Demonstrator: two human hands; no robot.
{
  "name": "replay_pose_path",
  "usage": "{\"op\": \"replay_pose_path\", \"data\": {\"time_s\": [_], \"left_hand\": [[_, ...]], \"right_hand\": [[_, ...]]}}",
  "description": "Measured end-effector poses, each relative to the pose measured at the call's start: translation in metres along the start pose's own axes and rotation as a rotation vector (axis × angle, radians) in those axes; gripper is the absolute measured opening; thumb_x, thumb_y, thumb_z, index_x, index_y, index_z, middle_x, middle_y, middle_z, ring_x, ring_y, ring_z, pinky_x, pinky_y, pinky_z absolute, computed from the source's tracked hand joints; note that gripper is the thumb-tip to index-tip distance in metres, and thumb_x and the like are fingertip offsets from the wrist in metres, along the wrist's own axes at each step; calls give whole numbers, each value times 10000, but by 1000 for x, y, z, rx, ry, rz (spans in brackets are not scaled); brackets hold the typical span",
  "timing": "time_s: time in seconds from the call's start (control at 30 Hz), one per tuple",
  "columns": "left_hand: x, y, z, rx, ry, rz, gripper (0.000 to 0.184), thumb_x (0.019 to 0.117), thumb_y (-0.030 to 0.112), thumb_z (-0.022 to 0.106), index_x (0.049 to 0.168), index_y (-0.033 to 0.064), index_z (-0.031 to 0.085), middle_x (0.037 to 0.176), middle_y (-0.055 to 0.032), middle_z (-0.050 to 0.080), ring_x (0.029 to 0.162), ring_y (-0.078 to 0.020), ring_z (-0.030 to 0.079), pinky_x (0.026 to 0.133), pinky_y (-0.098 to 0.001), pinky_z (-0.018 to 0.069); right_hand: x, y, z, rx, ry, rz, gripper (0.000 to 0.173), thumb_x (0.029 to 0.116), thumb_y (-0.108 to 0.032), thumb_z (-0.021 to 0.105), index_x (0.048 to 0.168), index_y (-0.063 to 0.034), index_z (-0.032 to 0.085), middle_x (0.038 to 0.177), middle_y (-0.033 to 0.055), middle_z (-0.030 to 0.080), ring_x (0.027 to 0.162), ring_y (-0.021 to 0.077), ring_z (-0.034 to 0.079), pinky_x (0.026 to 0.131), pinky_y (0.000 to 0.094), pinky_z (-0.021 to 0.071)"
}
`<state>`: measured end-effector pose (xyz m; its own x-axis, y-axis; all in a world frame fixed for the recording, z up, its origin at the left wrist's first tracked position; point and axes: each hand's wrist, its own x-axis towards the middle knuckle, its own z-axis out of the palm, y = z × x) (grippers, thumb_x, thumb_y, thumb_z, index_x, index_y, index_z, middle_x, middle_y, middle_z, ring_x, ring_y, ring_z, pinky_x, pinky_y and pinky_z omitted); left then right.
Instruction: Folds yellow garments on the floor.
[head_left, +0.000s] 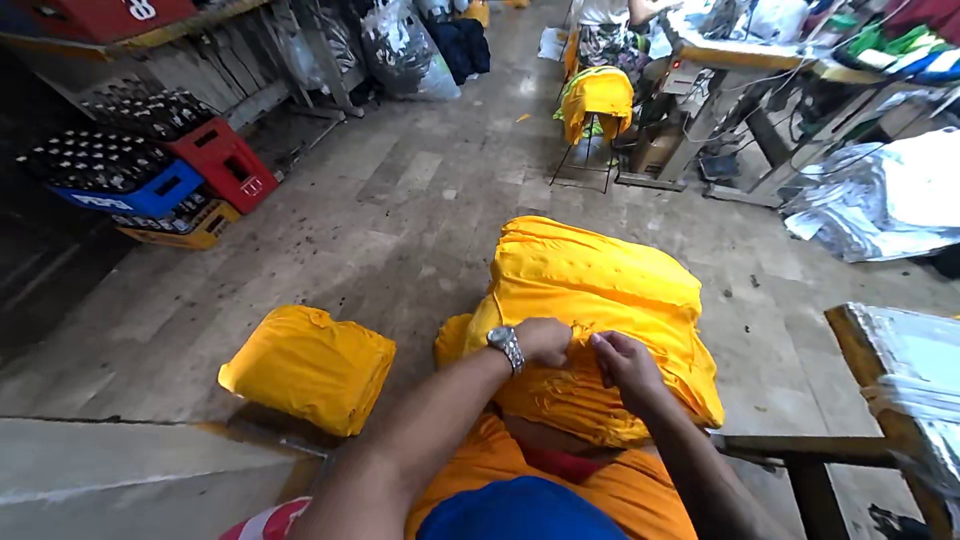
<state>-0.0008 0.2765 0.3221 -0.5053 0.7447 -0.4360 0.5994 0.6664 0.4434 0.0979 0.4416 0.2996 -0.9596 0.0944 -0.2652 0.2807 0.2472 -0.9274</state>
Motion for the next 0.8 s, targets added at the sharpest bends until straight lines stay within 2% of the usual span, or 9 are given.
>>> {"op": "replay_pose_path", "data": {"time_s": [0.1, 0.17, 0.2, 0.3, 0.43, 0.6, 0.67, 0.73, 0.8], "left_hand": [[2, -7, 0, -20, 184, -102, 188, 950, 81, 618, 1105, -1, 686, 1056, -209, 701, 1042, -397, 675, 862, -613, 531], [-2, -8, -8, 5, 230, -104, 195, 945, 52, 612, 1122, 16, 685, 1070, -196, 703, 1056, -385, 674, 873, -596, 535], [-4, -9, -11, 21, 237, -97, 199, 937, 41, 613, 1120, 21, 688, 1066, -193, 705, 1053, -384, 677, 871, -596, 538], [-11, -14, -12, 14, 182, -64, 206, 937, 51, 619, 1127, 8, 683, 1069, -201, 702, 1053, -394, 672, 872, -612, 532], [-5, -10, 27, -127, 108, -101, 274, 981, 247, 623, 1127, 22, 676, 1037, -194, 705, 1000, -389, 686, 828, -648, 528], [4, -24, 27, -162, 24, -15, 503, 981, 431, 665, 1184, -28, 633, 1060, -225, 687, 1007, -393, 676, 862, -646, 517], [1, -18, 27, -93, 102, -66, 351, 973, 286, 661, 1160, -10, 652, 1061, -219, 696, 1023, -408, 677, 849, -640, 523], [1, -15, 18, -70, 239, -133, 227, 955, 117, 622, 1146, 3, 667, 1057, -218, 698, 1039, -413, 676, 851, -626, 531], [-2, -11, -2, -40, 312, -150, 224, 947, 68, 614, 1157, 21, 675, 1072, -205, 704, 1056, -397, 677, 864, -612, 536]], "right_hand": [[1, 29, 9, -275, 11, -9, 301, 1055, -272, 560, 1178, -15, 657, 712, 98, 659, 544, 197, 636, 559, 402, 582], [3, 52, 17, -371, -93, 207, 437, 1057, -332, 560, 1347, -5, 571, 830, 123, 710, 625, 218, 698, 633, 415, 622], [3, 60, 20, -332, -125, 279, 443, 1056, -322, 560, 1365, -5, 563, 821, 117, 696, 610, 207, 686, 612, 395, 614], [1, 36, 18, 140, -143, 224, 200, 1078, -200, 515, 1109, -15, 584, 622, -6, 496, 468, 83, 489, 465, 246, 476], [-1, 0, 6, 431, -104, 195, 209, 1096, -188, 466, 979, -63, 585, 567, -40, 426, 435, 39, 419, 428, 191, 407], [-4, 8, 14, 466, 17, 175, 225, 1100, -201, 465, 964, -57, 573, 568, -27, 424, 438, 55, 423, 437, 202, 411], [-3, 14, 21, 396, 70, 97, 204, 1091, -192, 490, 1001, -42, 594, 569, -10, 456, 438, 69, 451, 438, 222, 440], [-5, 32, 24, 138, 98, -1, 228, 1063, -191, 540, 1142, 8, 619, 613, 50, 549, 457, 128, 538, 467, 302, 521], [-3, 53, 27, -159, -1, 85, 373, 1048, -285, 576, 1259, 21, 609, 722, 113, 656, 535, 197, 639, 555, 394, 595]]}}
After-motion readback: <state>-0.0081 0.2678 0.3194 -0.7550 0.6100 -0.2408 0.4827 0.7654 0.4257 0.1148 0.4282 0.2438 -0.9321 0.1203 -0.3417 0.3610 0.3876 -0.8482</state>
